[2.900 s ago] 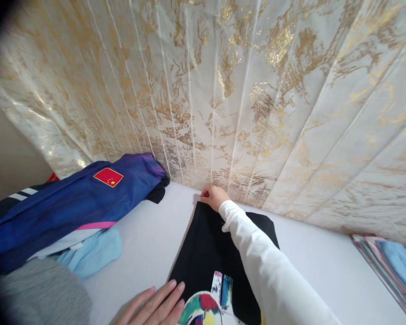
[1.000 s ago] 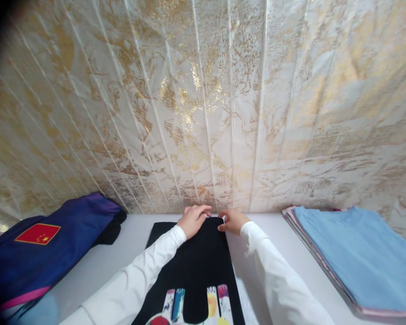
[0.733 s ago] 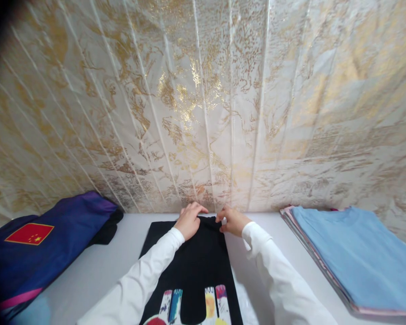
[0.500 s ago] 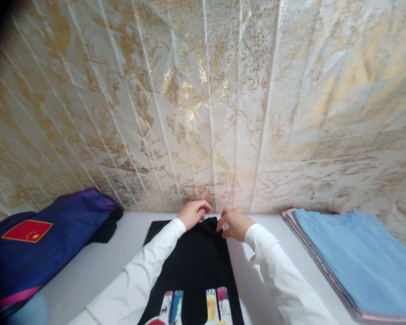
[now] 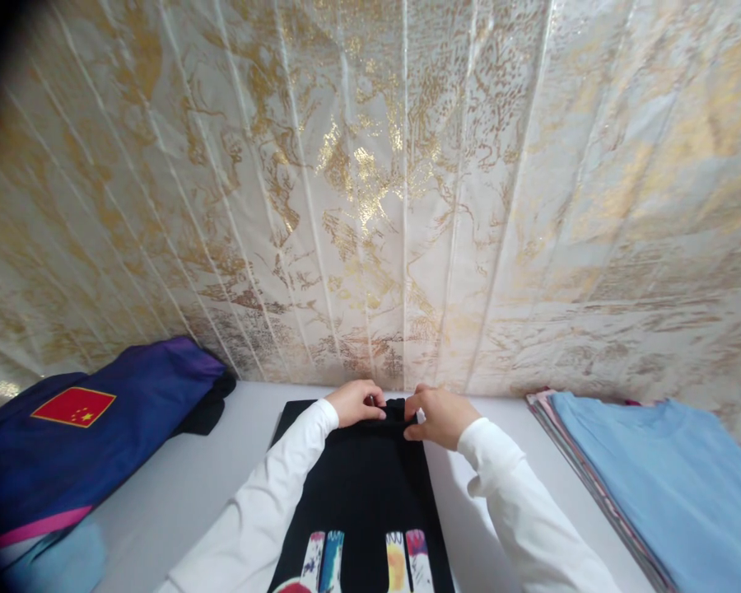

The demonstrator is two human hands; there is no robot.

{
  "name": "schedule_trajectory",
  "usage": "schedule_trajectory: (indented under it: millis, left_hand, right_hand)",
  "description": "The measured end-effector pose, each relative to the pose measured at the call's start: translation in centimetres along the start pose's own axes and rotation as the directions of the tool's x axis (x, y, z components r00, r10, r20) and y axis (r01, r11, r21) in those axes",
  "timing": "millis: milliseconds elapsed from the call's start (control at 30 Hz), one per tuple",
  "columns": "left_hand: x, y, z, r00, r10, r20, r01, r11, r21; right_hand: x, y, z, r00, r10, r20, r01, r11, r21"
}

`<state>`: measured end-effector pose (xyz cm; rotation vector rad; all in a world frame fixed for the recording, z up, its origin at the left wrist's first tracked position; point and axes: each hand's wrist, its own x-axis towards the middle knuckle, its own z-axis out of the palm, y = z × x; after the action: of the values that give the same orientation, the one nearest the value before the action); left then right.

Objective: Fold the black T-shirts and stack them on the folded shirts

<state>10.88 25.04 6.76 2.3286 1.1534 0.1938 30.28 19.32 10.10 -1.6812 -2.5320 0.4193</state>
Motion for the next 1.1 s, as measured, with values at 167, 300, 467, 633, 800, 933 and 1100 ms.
schedule_trajectory:
  millis: [167, 300, 467, 633, 800, 933, 1100]
  left_hand:
    - [-0.3, 0.0, 0.0, 1.0, -0.006, -0.007, 0.006, 0.999, -0.052]
    - [-0.2, -0.4, -0.2, 1.0, -0.024, -0.005, 0.024, 0.991, -0.134]
    - [-0.7, -0.7, -1.3, 0.999, -0.018, 0.027, 0.024, 0.972, -0.234]
    - [-1.5, -0.7, -2.3, 0.997, -0.025, 0.079, 0.044, 0.968, -0.247]
    - [-1.3, -1.1, -2.3, 0.992, -0.127, 0.017, 0.128, 0.976, -0.174]
    - [-1.4, -1.1, -2.4, 0.984, -0.178, 0.013, 0.178, 0.98, -0.094]
    - [-1.5, -1.0, -2.5, 0.98, -0.198, -0.013, 0.198, 0.98, 0.032]
  right_hand:
    - [0.7, -0.5, 0.6, 0.984, -0.127, -0.128, 0.129, 0.992, 0.007]
    - [0.8, 0.5, 0.2, 0.964, -0.213, -0.158, 0.243, 0.95, 0.197]
    - [0.1, 1.4, -0.8, 0.972, -0.177, -0.151, 0.229, 0.845, 0.483]
    - [0.9, 1.8, 0.2, 0.982, -0.113, -0.153, 0.186, 0.729, 0.658]
    - [2.8, 2.3, 3.5, 0.983, 0.131, -0.132, -0.006, 0.73, 0.683]
    - [3.7, 2.3, 5.5, 0.951, 0.216, -0.223, -0.029, 0.778, 0.628]
    - [3.9, 2.6, 5.9, 0.93, 0.234, -0.284, -0.026, 0.811, 0.584]
